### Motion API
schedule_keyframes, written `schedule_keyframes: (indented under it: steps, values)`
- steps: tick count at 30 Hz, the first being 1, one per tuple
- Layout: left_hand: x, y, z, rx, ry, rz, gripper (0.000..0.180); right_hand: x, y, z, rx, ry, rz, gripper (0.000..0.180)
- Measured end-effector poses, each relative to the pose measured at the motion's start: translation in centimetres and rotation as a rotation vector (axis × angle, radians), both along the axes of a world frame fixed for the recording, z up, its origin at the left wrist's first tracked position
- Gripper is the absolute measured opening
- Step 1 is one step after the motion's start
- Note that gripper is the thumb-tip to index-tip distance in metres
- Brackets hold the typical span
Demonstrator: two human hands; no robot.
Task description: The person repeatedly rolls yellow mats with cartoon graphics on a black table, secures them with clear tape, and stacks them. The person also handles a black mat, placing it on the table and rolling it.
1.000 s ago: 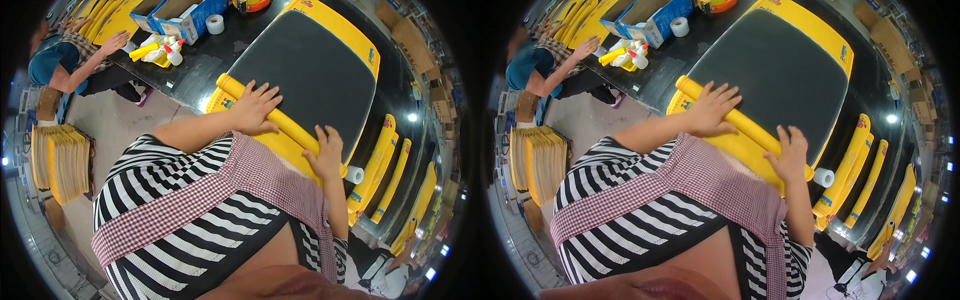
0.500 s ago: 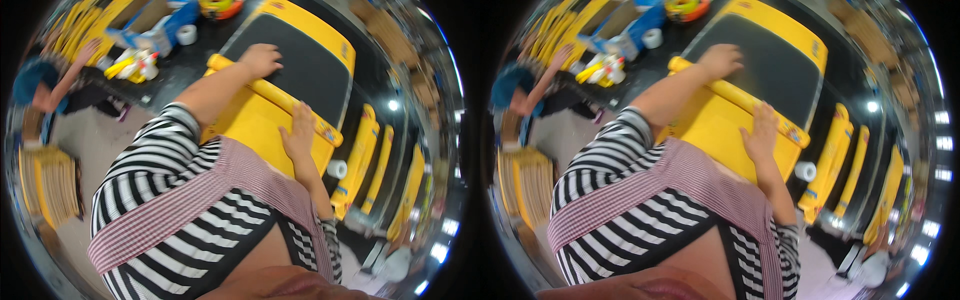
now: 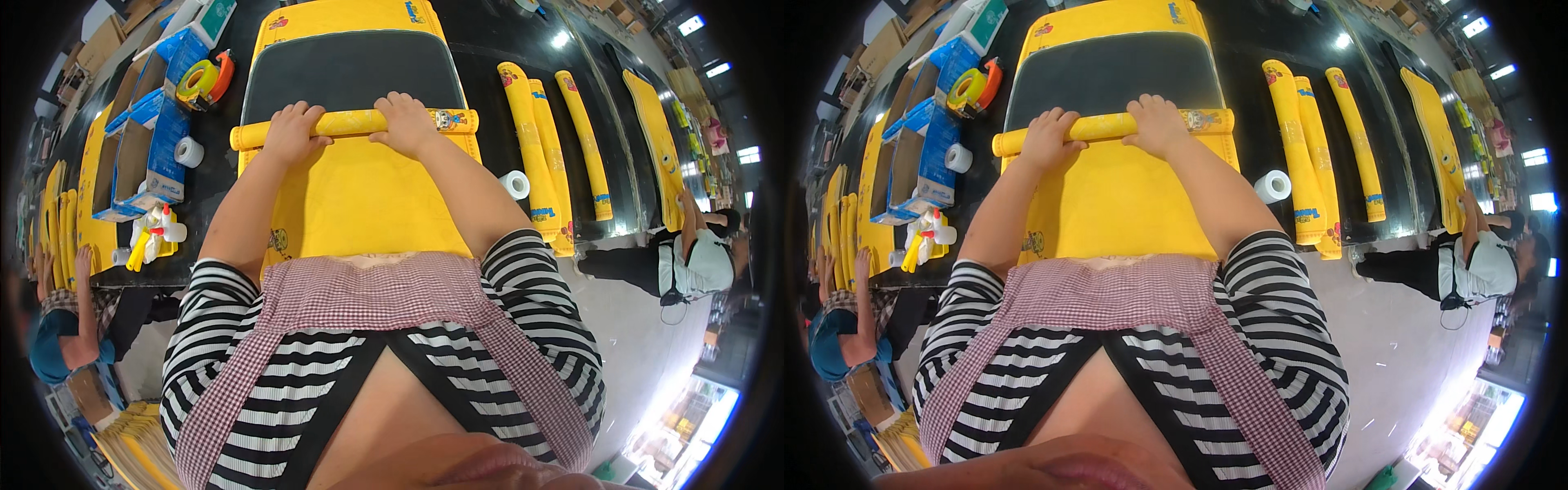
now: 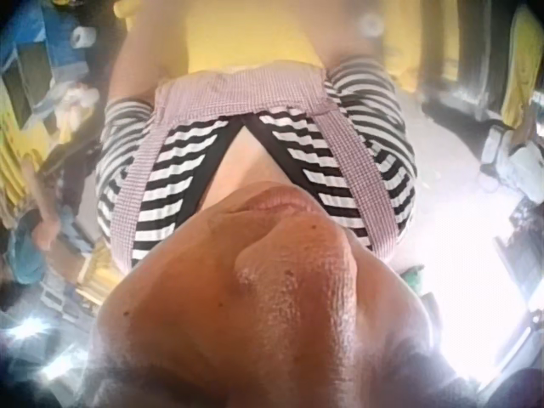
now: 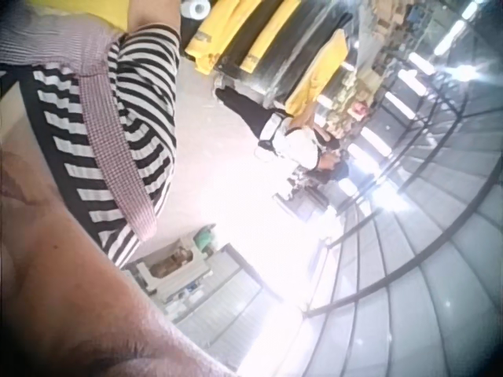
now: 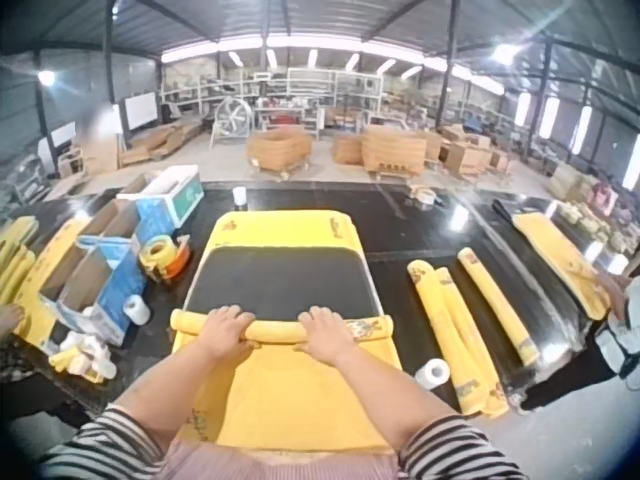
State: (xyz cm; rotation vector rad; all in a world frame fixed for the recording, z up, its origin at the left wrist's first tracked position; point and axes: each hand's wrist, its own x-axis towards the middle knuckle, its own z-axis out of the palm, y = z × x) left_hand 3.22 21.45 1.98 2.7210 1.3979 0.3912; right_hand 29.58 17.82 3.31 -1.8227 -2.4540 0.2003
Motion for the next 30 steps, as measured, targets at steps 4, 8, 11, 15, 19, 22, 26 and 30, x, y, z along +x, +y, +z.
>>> schedule_keyframes:
  steps: [4, 8, 11, 15, 19, 22, 26, 30]
  values:
    - [-0.2, -1.5, -0.3, 0.007, 0.012, 0.001, 0.051, 0.5, -1.0, -1.7, 0.103, 0.056, 0.106, 0.049]
    - [-0.5, -11.6, 0.1, -0.042, -0.007, -0.010, 0.051, 0.8, -9.9, -1.6, 0.047, 0.115, 0.170, 0.050]
    - [-2.1, -19.1, 1.4, -0.295, -0.009, 0.020, 0.050, 0.3, -17.3, -1.1, -0.130, 0.130, 0.190, 0.054]
    - [-8.2, -21.3, -2.4, 0.038, -0.013, 0.234, 0.043, 4.8, -20.3, -2.8, 0.077, 0.185, 0.130, 0.051]
    - [-11.7, -22.5, -2.1, -0.152, -0.256, 0.587, 0.040, 10.6, -24.4, -5.5, 0.280, 0.141, -0.237, 0.040]
    - [-11.3, -23.3, -2.3, -0.220, -0.399, 0.660, 0.042, 10.3, -25.6, -5.9, 0.176, 0.572, -0.413, 0.039]
    - [-11.7, -23.9, -3.6, -0.214, -0.616, 0.705, 0.045, 10.1, -25.6, -5.6, 0.112, 0.801, -0.603, 0.042]
    - [-11.9, -25.3, -6.4, -0.214, -0.939, 0.703, 0.049, 10.9, -25.7, -5.7, 0.024, 0.922, -0.610, 0.044]
